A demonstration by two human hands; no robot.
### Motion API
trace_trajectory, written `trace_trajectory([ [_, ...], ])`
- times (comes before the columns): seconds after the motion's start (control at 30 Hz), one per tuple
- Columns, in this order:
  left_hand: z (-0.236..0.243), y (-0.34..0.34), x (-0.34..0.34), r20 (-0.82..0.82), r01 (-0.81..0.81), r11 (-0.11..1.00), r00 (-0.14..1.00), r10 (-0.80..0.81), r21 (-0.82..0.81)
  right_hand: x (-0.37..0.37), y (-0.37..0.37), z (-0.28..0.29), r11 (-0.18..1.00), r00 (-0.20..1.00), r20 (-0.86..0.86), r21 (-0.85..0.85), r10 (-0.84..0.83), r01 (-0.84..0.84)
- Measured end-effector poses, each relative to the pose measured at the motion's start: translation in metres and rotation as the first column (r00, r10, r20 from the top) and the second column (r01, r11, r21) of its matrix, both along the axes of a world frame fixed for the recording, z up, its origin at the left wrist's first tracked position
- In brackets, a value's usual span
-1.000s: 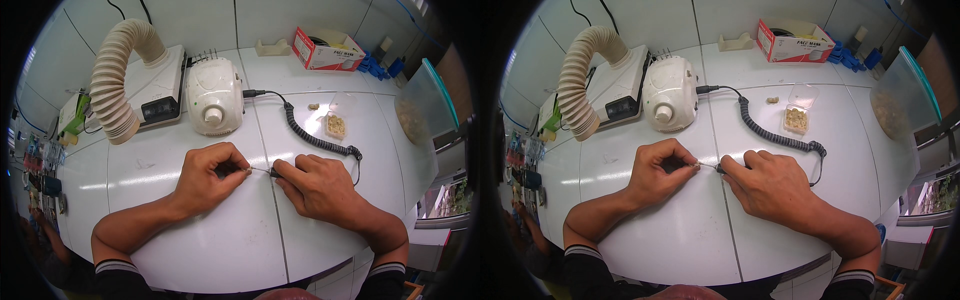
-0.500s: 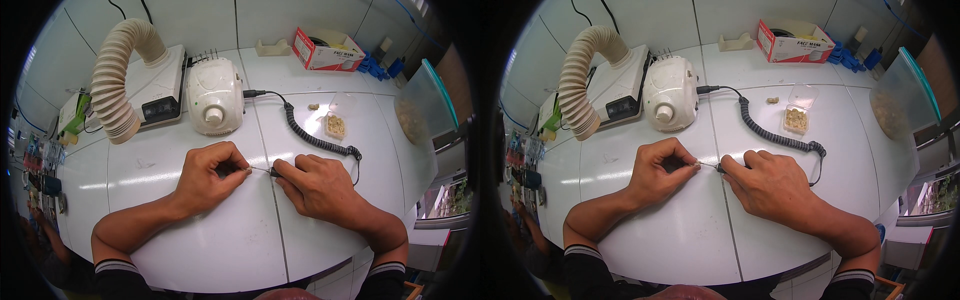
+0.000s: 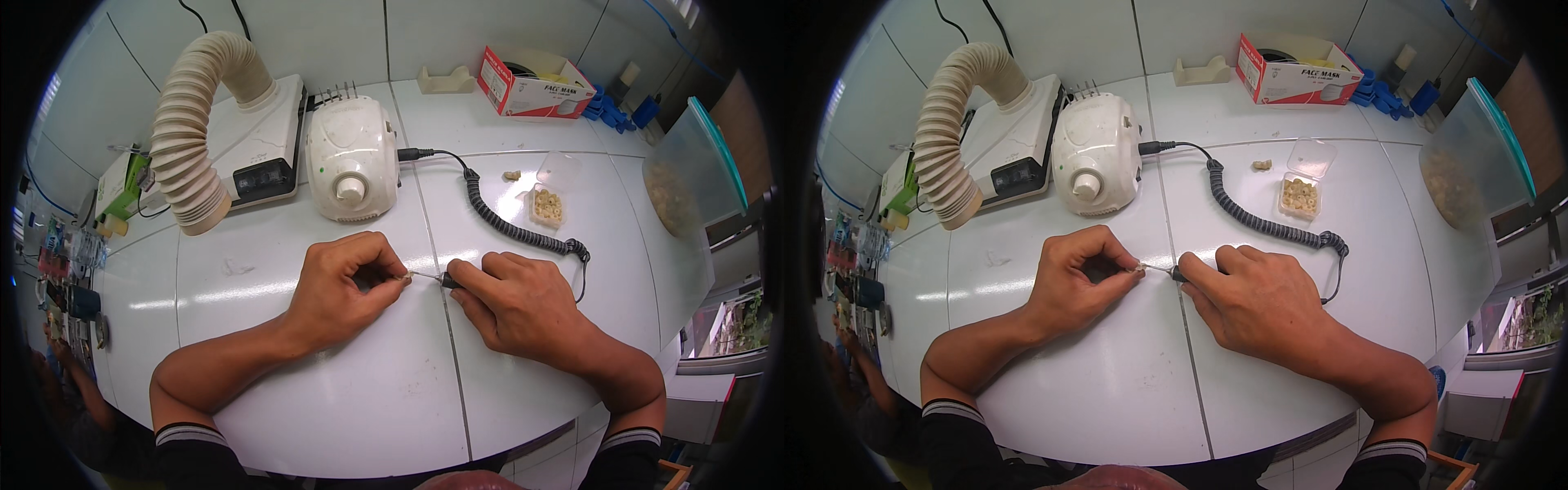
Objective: The person uses a handheld rotary tool to polish a small dental prosthetic piece at a laboratory bench.
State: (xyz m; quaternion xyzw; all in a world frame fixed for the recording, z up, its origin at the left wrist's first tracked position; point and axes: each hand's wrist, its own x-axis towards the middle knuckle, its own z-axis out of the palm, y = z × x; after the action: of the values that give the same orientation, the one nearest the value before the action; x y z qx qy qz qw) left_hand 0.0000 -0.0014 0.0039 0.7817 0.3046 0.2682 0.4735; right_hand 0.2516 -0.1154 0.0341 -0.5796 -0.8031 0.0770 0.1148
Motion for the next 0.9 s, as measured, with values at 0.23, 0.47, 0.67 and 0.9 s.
trace_trajectory([
  [0.23, -0.0014, -0.0002, 0.0007, 0.018, 0.004, 1.0, 1.0, -0.004, 0.009, -0.001, -0.0008, 0.0008, 1.0, 1.0, 0.017, 0.009, 0.004, -0.004],
  [0.47, -0.0002, -0.0003, 0.0006, 0.012, 0.003, 1.0, 1.0, -0.003, 0.017, -0.0013, -0.0007, 0.0013, 1.0, 1.0, 0.016, -0.004, -0.001, 0.001],
  [0.67, -0.0007, -0.0004, 0.0012, 0.012, -0.002, 1.0, 1.0, 0.001, 0.023, -0.0009, -0.0011, 0.0002, 1.0, 1.0, 0.012, 0.009, 0.003, -0.003],
  [0.9, -0.0024, -0.0002, 0.0014, 0.017, -0.005, 1.0, 1.0, 0.004, 0.023, -0.0008, -0.0006, 0.0, 1.0, 1.0, 0.02, 0.014, 0.013, -0.014],
])
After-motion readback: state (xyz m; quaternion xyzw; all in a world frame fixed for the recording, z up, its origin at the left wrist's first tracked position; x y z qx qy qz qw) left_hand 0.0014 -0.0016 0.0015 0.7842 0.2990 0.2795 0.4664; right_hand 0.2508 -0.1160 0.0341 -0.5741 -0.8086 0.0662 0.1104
